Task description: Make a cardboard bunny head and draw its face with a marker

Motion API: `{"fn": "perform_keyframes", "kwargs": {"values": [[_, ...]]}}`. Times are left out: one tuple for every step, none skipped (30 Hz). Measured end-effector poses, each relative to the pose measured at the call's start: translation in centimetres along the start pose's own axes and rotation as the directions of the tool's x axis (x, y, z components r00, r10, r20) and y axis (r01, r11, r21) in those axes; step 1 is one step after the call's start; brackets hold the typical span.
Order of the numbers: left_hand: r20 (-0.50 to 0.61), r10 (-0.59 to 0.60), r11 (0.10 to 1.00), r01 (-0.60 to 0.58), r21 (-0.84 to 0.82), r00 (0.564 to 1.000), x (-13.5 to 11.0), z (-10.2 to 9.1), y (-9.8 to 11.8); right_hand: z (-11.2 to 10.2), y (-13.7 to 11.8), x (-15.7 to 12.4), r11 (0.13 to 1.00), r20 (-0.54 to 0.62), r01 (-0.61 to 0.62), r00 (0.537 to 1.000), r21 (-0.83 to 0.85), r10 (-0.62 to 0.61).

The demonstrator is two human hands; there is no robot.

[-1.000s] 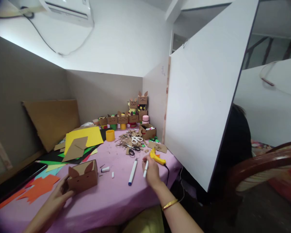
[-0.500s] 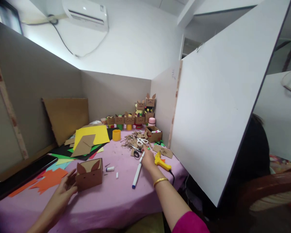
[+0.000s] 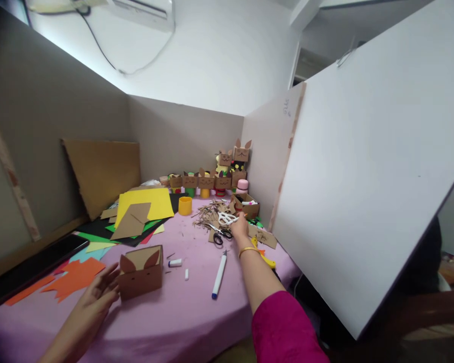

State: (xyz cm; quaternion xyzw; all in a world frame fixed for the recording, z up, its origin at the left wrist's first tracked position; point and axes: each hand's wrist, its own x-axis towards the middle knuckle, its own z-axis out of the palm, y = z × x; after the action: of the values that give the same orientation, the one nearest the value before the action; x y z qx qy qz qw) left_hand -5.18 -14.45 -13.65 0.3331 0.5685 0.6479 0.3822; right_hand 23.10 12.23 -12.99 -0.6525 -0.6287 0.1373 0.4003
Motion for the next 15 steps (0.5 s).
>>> {"fn": "perform_keyframes", "kwargs": {"values": [[0.002, -0.01, 1.0, 0.01, -0.003, 1.0, 0.1, -0.1, 0.0, 0.2, 0.2, 0.4, 1.0, 0.007, -0.004, 1.0, -0.005, 0.004], [0.002, -0.015, 1.0, 0.015, -0.008, 1.0, 0.2, -0.2, -0.1, 0.4, 0.3, 0.7, 1.0, 0.017, -0.001, 1.0, -0.01, 0.001], [-0.002, -0.024, 1.0, 0.024, -0.01, 1.0, 0.3, -0.2, -0.1, 0.5, 0.4, 1.0, 1.0, 0.03, 0.008, 1.0, -0.015, -0.008], [-0.014, -0.034, 0.999, 0.034, -0.015, 0.999, 0.4, -0.3, -0.2, 0.6, 0.4, 1.2, 1.0, 0.043, 0.022, 0.999, -0.02, -0.021], [-0.029, -0.044, 0.999, 0.043, -0.019, 0.999, 0.5, -0.4, -0.3, 0.7, 0.3, 1.5, 0.999, 0.055, 0.037, 0.998, -0.027, -0.036], [-0.039, -0.059, 0.998, 0.059, -0.021, 0.997, 0.7, -0.5, -0.5, 0.6, 0.2, 1.8, 0.998, 0.063, 0.052, 0.997, -0.037, -0.049], [-0.042, -0.071, 0.997, 0.07, -0.021, 0.997, 0.8, -0.5, -0.7, 0.5, 0.2, 2.1, 0.997, 0.067, 0.063, 0.996, -0.052, -0.06], [-0.044, -0.079, 0.997, 0.078, -0.022, 0.996, 1.0, -0.7, -1.0, 0.3, 0.1, 2.5, 0.995, 0.066, 0.07, 0.996, -0.071, -0.065], [-0.039, -0.083, 0.996, 0.082, -0.026, 0.996, 1.2, -0.8, -1.3, 0.1, 0.1, 2.8, 0.993, 0.063, 0.071, 0.996, -0.093, -0.065], [-0.037, -0.082, 0.996, 0.081, -0.032, 0.996, 1.4, -1.1, -1.7, -0.2, 0.1, 3.2, 0.991, 0.059, 0.068, 0.996, -0.117, -0.061], [-0.047, -0.079, 0.996, 0.077, -0.043, 0.996, 1.6, -1.3, -2.1, -0.4, 0.0, 3.5, 0.988, 0.057, 0.063, 0.997, -0.14, -0.056], [-0.04, -0.07, 0.996, 0.068, -0.049, 0.997, 1.8, -1.6, -2.6, -0.5, 0.0, 3.8, 0.985, 0.059, 0.059, 0.997, -0.161, -0.05], [-0.039, -0.069, 0.996, 0.067, -0.053, 0.997, 2.0, -1.9, -3.1, -0.6, 0.0, 4.1, 0.982, 0.065, 0.057, 0.997, -0.179, -0.046], [-0.054, -0.066, 0.996, 0.063, -0.059, 0.996, 2.2, -2.2, -3.6, -0.5, -0.1, 4.4, 0.979, 0.074, 0.059, 0.996, -0.193, -0.045], [-0.035, -0.048, 0.997, 0.046, -0.059, 0.998, 2.4, -2.5, -4.1, -0.3, -0.2, 4.6, 0.977, 0.086, 0.063, 0.995, -0.203, -0.046]]}}
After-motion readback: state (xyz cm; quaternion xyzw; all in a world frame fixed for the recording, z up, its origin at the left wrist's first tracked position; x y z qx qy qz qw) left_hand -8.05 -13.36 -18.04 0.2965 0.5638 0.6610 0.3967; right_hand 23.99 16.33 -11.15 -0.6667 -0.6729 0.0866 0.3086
